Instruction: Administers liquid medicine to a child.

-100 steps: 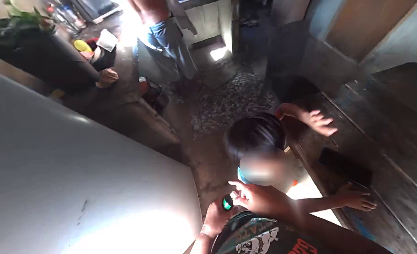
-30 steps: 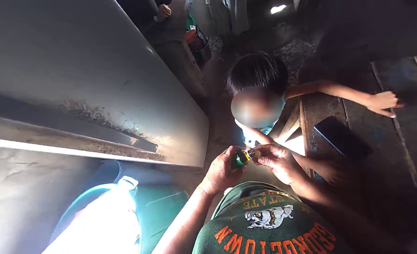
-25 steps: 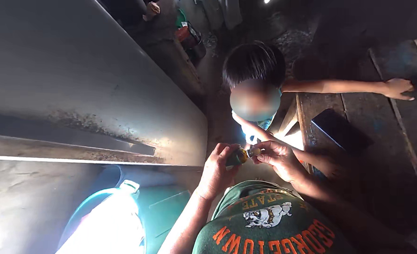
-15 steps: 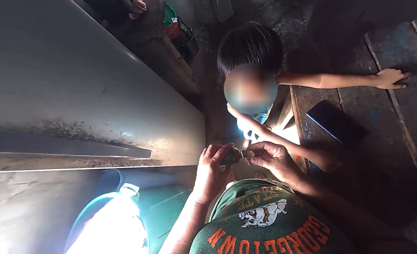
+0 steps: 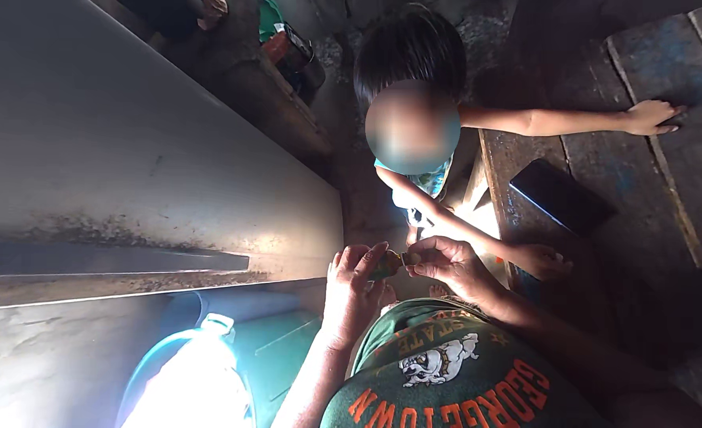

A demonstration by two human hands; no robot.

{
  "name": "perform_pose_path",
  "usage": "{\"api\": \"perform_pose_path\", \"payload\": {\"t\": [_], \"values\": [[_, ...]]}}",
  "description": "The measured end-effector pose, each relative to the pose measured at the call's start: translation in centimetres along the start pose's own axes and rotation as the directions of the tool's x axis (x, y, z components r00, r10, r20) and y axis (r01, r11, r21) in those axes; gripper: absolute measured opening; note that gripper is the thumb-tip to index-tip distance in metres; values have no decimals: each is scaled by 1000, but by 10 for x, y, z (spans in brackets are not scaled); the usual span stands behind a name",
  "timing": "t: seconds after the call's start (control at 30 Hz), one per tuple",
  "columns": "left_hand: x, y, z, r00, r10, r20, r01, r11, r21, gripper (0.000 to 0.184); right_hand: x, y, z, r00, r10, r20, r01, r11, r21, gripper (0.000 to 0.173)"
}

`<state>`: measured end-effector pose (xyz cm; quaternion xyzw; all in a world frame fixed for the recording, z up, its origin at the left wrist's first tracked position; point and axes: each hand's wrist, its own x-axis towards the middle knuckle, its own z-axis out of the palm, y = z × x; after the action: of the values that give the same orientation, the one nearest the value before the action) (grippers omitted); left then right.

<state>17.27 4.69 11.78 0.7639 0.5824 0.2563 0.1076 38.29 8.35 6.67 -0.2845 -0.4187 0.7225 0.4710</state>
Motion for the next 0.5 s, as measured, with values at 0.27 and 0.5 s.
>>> {"api": "perform_pose_path", "payload": {"t": [0.27, 0.5], "values": [[3, 1, 1, 1000, 8, -24, -8, 1000, 2, 44, 2, 4, -4, 1000, 28, -13, -27, 997, 72, 23], [5, 4, 1, 1000, 14, -13, -14, 1000, 20, 45, 2, 4, -6, 999, 52, -11, -51, 997, 61, 24]]}}
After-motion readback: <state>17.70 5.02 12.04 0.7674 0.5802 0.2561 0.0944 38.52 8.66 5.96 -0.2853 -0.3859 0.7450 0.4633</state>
